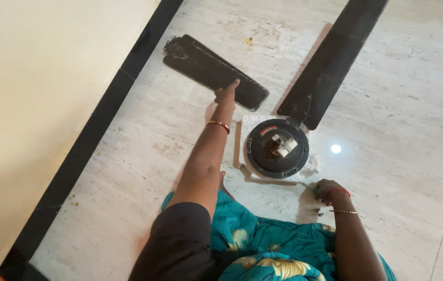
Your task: The person sits on the floor and attaches two fan blades to the motor housing using a screwdriver. They align each blade, insert screws, and tighten them to secure the blades to the central hub.
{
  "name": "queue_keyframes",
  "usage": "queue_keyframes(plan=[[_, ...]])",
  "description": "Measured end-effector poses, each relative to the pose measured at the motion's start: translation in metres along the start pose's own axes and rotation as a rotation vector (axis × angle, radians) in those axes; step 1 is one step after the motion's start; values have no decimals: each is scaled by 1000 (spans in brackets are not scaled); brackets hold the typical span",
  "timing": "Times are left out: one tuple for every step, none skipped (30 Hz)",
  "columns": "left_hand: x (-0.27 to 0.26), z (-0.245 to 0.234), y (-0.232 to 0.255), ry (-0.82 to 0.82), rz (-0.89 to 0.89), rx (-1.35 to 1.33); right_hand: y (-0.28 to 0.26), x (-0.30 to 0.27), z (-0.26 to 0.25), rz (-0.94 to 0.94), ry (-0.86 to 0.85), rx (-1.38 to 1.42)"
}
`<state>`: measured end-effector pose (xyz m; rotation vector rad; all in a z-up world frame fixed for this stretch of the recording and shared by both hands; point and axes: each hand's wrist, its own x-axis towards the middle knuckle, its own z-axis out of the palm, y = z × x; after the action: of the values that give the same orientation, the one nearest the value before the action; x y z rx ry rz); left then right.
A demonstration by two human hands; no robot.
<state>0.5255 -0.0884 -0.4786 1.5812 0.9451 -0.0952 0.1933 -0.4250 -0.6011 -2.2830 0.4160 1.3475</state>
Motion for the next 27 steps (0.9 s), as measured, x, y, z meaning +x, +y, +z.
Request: queue_keyframes(plan=[[13, 4, -17, 26, -68, 139, -1, -1, -1, 6, 13, -22], [18, 11, -23, 49, -128, 281, -2, -3, -2, -25, 53, -59], [20, 16, -28, 65, -97, 365, -4, -6, -3, -55, 91, -96], [17, 23, -33, 83, -69, 444, -5, -10, -5, -82, 128, -141], [11, 32, -30, 101, -40, 523, -7, -14, -11, -52, 89, -107], [4, 37, -26, 95, -16, 583, -11, -22, -13, -26, 40, -79], [-4, 43, -21, 89, 10, 643, -17, -31, -15, 0, -8, -51], [-9, 47, -14, 87, 35, 699, -23, -39, -19, 12, -33, -33], [-13, 51, -7, 70, 24, 721, -28, -46, -22, 24, -58, -15], [-16, 57, -3, 49, 13, 746, -32, -54, -23, 39, -83, 7], [-18, 61, -1, 27, 2, 771, -35, -57, -25, 90, -88, 42], [-19, 64, 0, 24, 4, 785, -36, -59, -26, 143, -94, 75], [-19, 65, -1, 21, 6, 800, -35, -60, -26, 196, -99, 109], [-18, 68, -1, 25, 6, 812, -33, -58, -26, 177, -108, 98], [-19, 72, -3, 31, -3, 819, -29, -54, -24, 157, -117, 88], [-17, 73, -2, 42, -10, 825, -25, -46, -22, 133, -125, 79], [-17, 75, -2, 53, -17, 832, -20, -38, -20, 98, -91, 25], [-16, 73, -1, 38, -27, 837, -16, -29, -16, 60, -60, -26], [-16, 72, 1, 23, -37, 842, -10, -22, -11, 21, -29, -77], [-15, 66, 2, 13, -50, 844, -5, -15, -6, 23, -31, -84], [-16, 59, 2, 1, -67, 838, -1, -10, -4, 25, -33, -91], [-18, 54, 5, -13, -77, 830, 2, -5, -5, 26, -29, -95], [-20, 49, 9, -26, -88, 822, 4, -2, -7, 43, -25, -50], [-24, 43, 9, -40, -68, 794, 6, -2, -6, 60, -26, -3], [-28, 37, 9, -55, -48, 767, 7, -3, -4, 77, -28, 44], [-33, 33, 8, -75, -30, 738, 9, -5, -3, 81, -20, 51], [-35, 28, 10, -72, -24, 692, 7, -5, -3, 85, -13, 59]])
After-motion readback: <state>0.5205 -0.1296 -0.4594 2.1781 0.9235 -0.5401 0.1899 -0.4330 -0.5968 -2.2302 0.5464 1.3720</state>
